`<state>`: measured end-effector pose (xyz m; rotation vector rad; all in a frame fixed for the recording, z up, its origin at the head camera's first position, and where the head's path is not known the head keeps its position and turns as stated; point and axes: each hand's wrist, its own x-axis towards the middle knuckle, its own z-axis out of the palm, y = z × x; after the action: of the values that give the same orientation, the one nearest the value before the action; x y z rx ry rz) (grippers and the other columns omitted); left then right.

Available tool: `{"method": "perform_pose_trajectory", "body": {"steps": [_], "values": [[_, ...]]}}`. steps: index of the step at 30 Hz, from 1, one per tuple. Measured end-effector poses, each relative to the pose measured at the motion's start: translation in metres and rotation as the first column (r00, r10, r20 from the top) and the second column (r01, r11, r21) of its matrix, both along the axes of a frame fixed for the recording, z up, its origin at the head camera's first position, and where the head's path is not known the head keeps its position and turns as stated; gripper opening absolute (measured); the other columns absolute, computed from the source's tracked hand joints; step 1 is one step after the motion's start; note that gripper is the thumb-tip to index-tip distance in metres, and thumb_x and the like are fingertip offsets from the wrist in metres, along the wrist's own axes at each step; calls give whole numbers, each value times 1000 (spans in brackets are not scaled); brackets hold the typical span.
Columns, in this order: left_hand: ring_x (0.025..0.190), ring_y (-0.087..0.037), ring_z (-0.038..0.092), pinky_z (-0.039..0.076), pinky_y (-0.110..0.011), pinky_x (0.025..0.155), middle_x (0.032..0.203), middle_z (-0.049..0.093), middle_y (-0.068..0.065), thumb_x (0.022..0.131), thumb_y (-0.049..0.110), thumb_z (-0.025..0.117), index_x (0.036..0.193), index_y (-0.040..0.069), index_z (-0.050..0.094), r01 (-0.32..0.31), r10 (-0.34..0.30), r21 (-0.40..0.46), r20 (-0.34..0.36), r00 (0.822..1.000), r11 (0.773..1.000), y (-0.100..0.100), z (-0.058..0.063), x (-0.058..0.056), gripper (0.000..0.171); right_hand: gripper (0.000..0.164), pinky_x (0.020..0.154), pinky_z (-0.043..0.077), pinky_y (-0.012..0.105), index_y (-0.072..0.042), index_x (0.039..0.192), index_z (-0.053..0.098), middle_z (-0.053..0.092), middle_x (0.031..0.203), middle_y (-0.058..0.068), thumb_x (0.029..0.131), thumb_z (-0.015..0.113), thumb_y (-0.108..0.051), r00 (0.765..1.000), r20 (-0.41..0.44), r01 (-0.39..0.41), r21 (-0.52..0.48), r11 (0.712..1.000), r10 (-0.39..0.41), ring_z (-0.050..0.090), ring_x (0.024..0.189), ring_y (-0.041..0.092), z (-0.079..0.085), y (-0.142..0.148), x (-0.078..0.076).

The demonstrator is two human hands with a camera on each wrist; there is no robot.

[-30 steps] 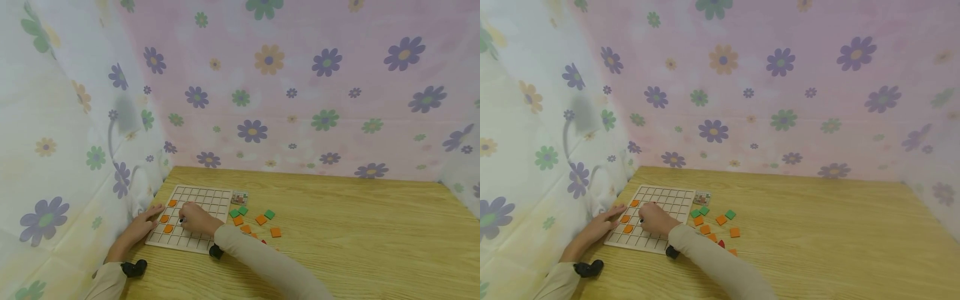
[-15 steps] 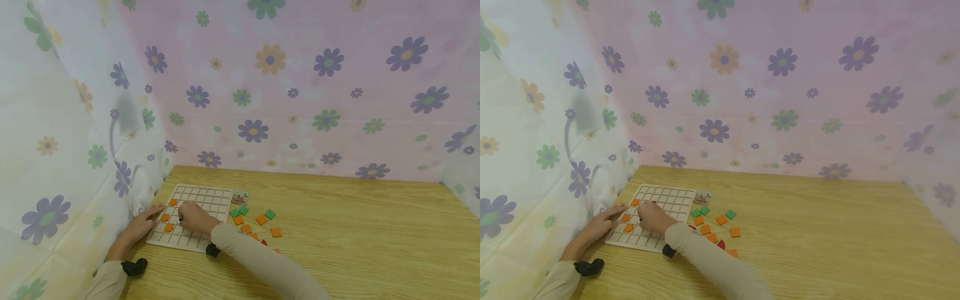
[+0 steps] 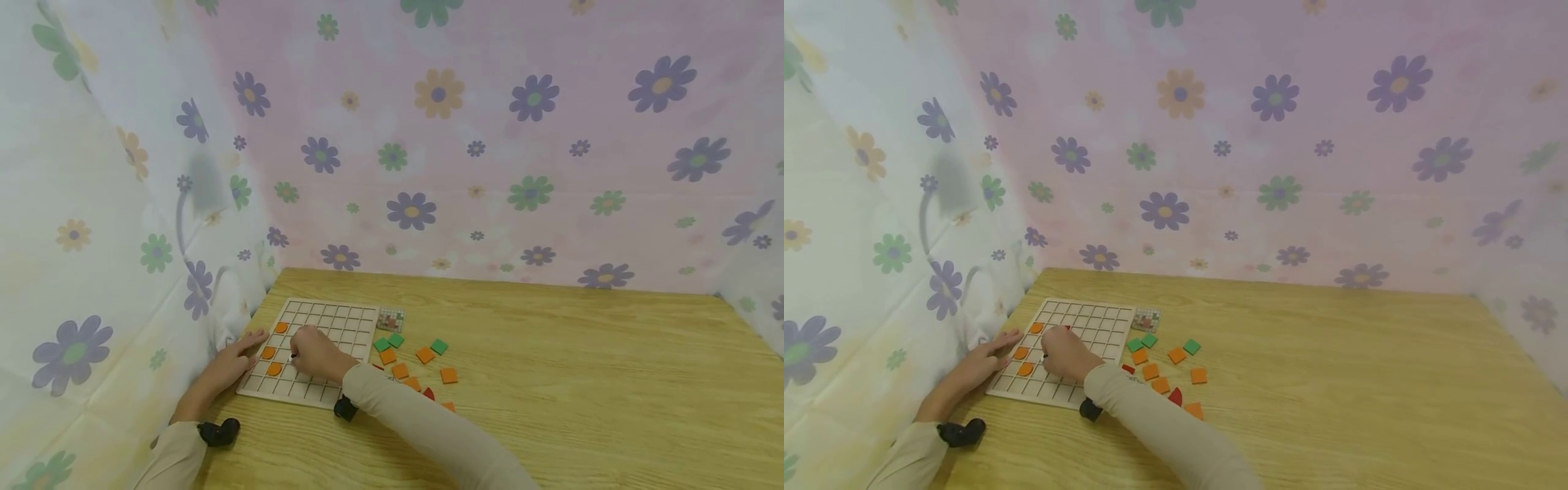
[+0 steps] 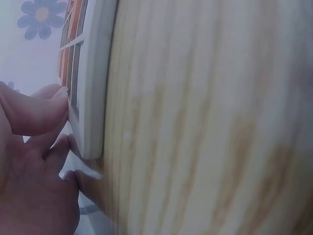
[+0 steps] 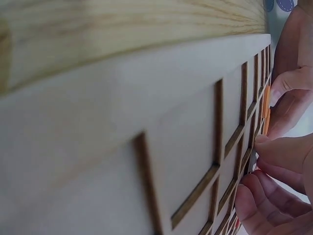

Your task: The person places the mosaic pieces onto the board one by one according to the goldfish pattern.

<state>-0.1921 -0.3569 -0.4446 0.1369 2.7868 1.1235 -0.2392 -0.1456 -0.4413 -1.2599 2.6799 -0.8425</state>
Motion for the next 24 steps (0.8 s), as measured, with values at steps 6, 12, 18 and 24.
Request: {"method": "perform_pose_trajectory", "body": {"steps": [6,12,18,24], "values": [[139,-45,10,11,-64,106,151,25,-22,94,4,47,144,1,39,2,-2,-19,-11,1000,1000,0,0,2,51,31,65,39,12,-12,55,55,47,58,-8,81,66,-1,999,-21,-33,-1,999,33,38,55,2,1,5,0],[140,-43,8,9,-64,106,152,23,-20,93,3,46,145,3,38,-8,8,-16,8,1000,1000,1,1,0,53,9,75,46,17,-6,90,73,64,89,-1,85,66,-4,997,5,-83,-52,995,83,56,84,7,10,24,1],[141,-43,8,8,-64,106,153,22,-18,93,3,46,145,3,37,-5,5,-19,4,1000,1000,-1,0,-2,53,11,70,46,16,-5,92,72,66,93,3,87,63,-4,990,28,-133,-105,985,137,59,82,9,18,53,2],[140,-43,9,10,-62,107,153,23,-19,93,3,46,145,2,37,-2,1,-25,-8,1000,1000,-3,-3,-3,53,9,66,46,18,-4,93,71,64,91,6,86,66,-7,989,4,-147,-98,984,148,58,76,13,23,82,3]]}}
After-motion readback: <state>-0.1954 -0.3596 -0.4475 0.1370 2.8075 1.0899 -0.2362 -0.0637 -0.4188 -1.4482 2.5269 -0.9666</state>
